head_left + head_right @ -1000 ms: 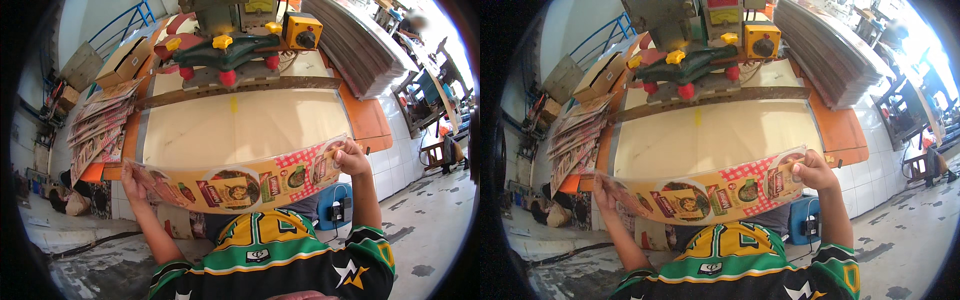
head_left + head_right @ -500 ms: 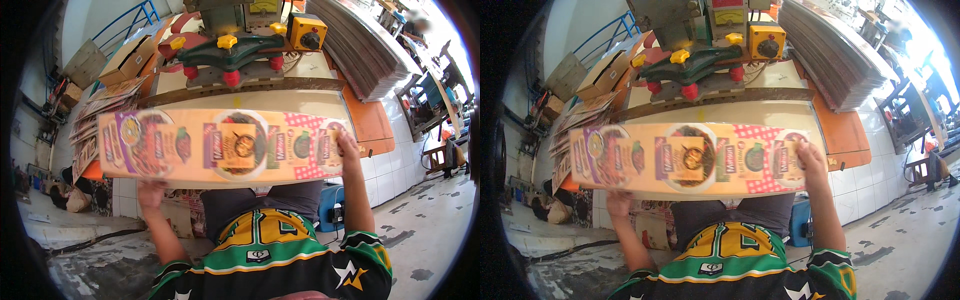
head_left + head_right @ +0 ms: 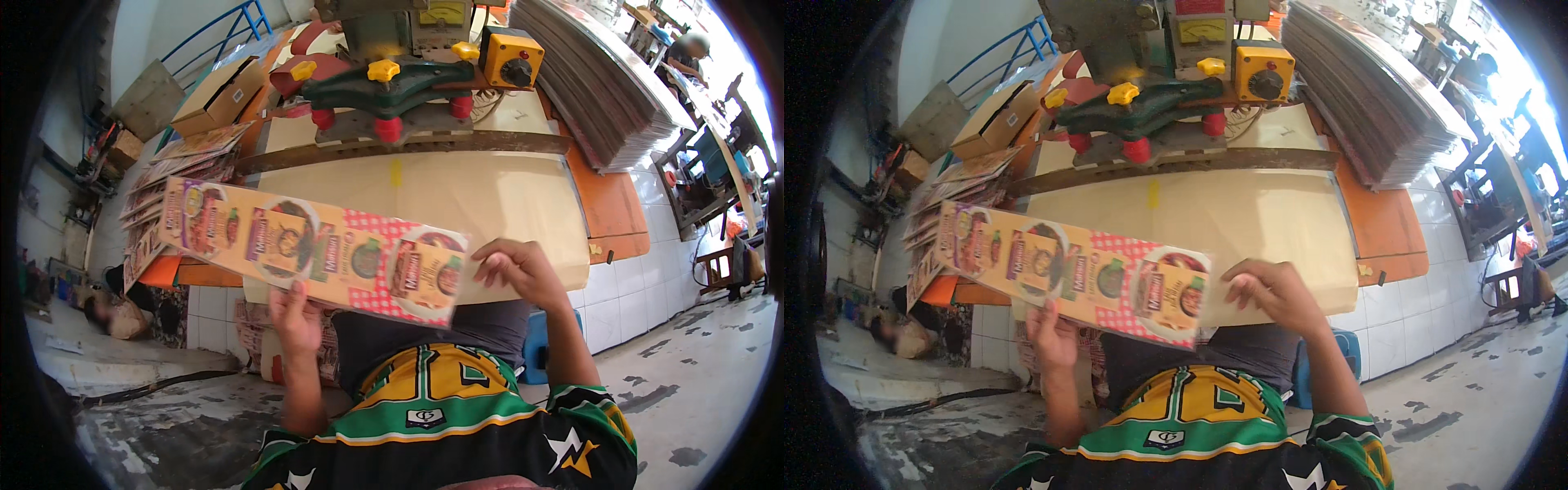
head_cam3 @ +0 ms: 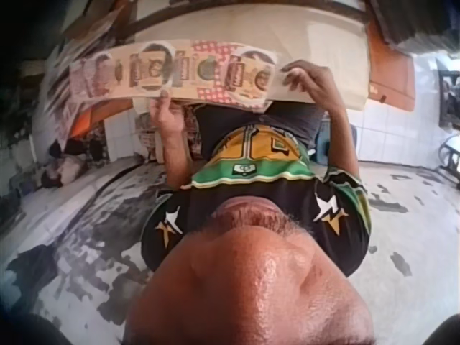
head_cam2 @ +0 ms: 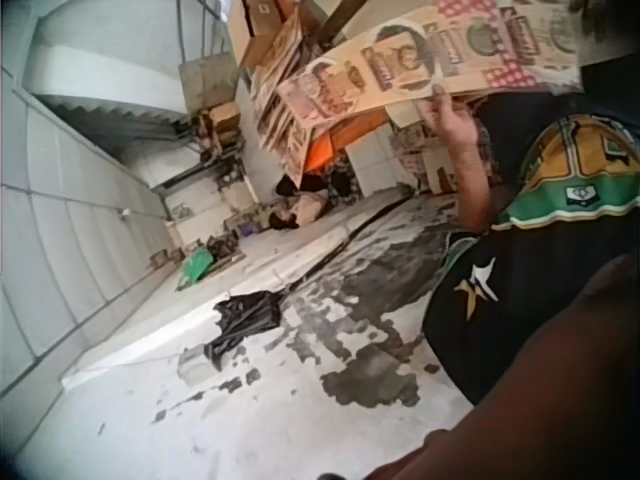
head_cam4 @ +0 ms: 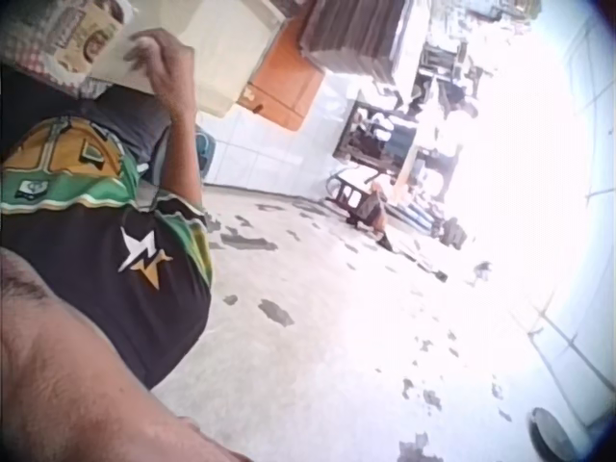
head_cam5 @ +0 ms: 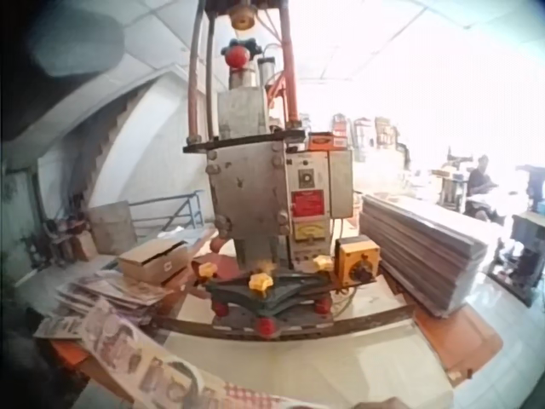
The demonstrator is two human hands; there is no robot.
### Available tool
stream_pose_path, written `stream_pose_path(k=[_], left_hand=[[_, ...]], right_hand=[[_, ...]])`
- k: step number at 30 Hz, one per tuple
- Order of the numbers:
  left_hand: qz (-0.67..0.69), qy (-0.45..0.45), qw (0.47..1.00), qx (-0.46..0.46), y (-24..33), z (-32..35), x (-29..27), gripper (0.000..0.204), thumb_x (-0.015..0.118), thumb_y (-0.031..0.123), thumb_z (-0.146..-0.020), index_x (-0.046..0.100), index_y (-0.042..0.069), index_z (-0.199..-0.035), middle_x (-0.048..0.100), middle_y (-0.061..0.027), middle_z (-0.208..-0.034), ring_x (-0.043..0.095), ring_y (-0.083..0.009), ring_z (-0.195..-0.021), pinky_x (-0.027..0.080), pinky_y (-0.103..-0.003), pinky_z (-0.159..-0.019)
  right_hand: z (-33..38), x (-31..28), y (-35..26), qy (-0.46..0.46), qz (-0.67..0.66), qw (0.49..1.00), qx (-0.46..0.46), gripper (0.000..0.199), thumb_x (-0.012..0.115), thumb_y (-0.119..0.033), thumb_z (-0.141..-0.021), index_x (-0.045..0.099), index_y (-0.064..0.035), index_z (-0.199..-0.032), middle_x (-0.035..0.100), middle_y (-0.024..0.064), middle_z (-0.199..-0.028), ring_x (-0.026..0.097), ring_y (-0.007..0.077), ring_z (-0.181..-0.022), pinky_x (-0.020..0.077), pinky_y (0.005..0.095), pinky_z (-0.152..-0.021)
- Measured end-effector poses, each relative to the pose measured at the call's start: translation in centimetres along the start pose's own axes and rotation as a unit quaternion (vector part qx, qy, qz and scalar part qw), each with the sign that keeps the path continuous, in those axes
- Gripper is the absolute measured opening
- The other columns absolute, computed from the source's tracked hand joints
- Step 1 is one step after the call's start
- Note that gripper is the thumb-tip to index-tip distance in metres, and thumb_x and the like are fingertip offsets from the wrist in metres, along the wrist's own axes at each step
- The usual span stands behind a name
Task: The person positions long strips of printed plastic under a heating element of a sealing machine, presses the bar down by hand, and then removes the sealed strips to a stack.
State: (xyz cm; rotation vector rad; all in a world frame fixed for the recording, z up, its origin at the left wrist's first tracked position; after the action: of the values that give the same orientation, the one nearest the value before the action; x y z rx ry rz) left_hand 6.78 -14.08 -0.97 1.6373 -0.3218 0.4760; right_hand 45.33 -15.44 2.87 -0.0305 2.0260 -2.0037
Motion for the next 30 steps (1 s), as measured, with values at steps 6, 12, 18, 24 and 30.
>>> stream_pose_path(k=[6, 12, 18, 24, 30], left_hand=[[-0.108, 0.085, 0.981, 0.14, 8.4, -8.3, -3.5, 0.037, 0.066, 0.019, -0.104, 0.053, 0.004, -0.135, 0.072, -0.01, -0.109, 0.073, -0.018, -0.081, 0.062, -0.033, -0.054], [-0.156, 0.139, 0.966, 0.149, 16.7, -21.8, -13.2, 0.03, 0.077, 0.03, -0.1, 0.063, 0.006, -0.113, 0.069, 0.0007, -0.094, 0.067, -0.0086, -0.072, 0.043, -0.02, -0.052], [-0.259, 0.165, 0.95, 0.051, 18.7, -32.7, -24.5, 0.031, 0.074, 0.03, -0.102, 0.068, 0.002, -0.112, 0.072, -0.0023, -0.09, 0.068, -0.0074, -0.071, 0.044, -0.019, -0.051], [-0.257, 0.26, 0.931, 0.013, 15.0, -36.1, -25.4, 0.039, 0.076, 0.035, -0.1, 0.072, 0.0, -0.116, 0.077, -0.0062, -0.091, 0.063, -0.0051, -0.062, 0.042, -0.019, -0.045], [-0.314, 0.316, 0.893, 0.063, 15.7, -36.9, -25.2, 0.039, 0.077, 0.039, -0.099, 0.074, 0.0, -0.107, 0.076, -0.0065, -0.085, 0.062, -0.0077, -0.057, 0.041, -0.021, -0.045]], right_hand=[[0.5, -4.0, 4.0, 0.157, -0.003, 0.987, 0.029, 0.028, 0.059, -0.023, -0.11, 0.071, 0.0022, -0.109, 0.071, 0.0035, -0.078, 0.065, 0.0091, -0.069, 0.0535, 0.0248, -0.066], [0.3, -3.4, 3.9, 0.153, 0.014, 0.988, 0.007, 0.026, 0.062, -0.022, -0.109, 0.071, 0.0025, -0.108, 0.07, 0.0031, -0.077, 0.064, 0.0076, -0.069, 0.0525, 0.0239, -0.066], [0.2, -3.5, 4.0, 0.149, 0.003, 0.989, 0.001, 0.026, 0.063, -0.022, -0.108, 0.071, 0.0026, -0.107, 0.069, 0.0032, -0.077, 0.064, 0.0075, -0.07, 0.0527, 0.024, -0.066], [0.6, -3.5, 4.0, 0.164, 0.001, 0.986, 0.005, 0.025, 0.063, -0.021, -0.108, 0.071, 0.0028, -0.107, 0.069, 0.0034, -0.077, 0.063, 0.0074, -0.069, 0.0515, 0.0239, -0.065], [0.4, -3.6, 3.8, 0.156, -0.005, 0.988, -0.003, 0.024, 0.063, -0.02, -0.108, 0.071, 0.0028, -0.106, 0.069, 0.0035, -0.077, 0.062, 0.0075, -0.069, 0.0515, 0.0241, -0.065]])
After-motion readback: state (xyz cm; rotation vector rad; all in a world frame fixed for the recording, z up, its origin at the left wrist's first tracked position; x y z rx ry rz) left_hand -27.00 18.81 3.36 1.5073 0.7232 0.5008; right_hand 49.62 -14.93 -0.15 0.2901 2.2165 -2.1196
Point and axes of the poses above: each hand's wrist, its own z-axis away from the middle knuckle, its own x-axis out of the palm, y = z × x, the point moved 1 cm from there along -z, towards the middle knuckle
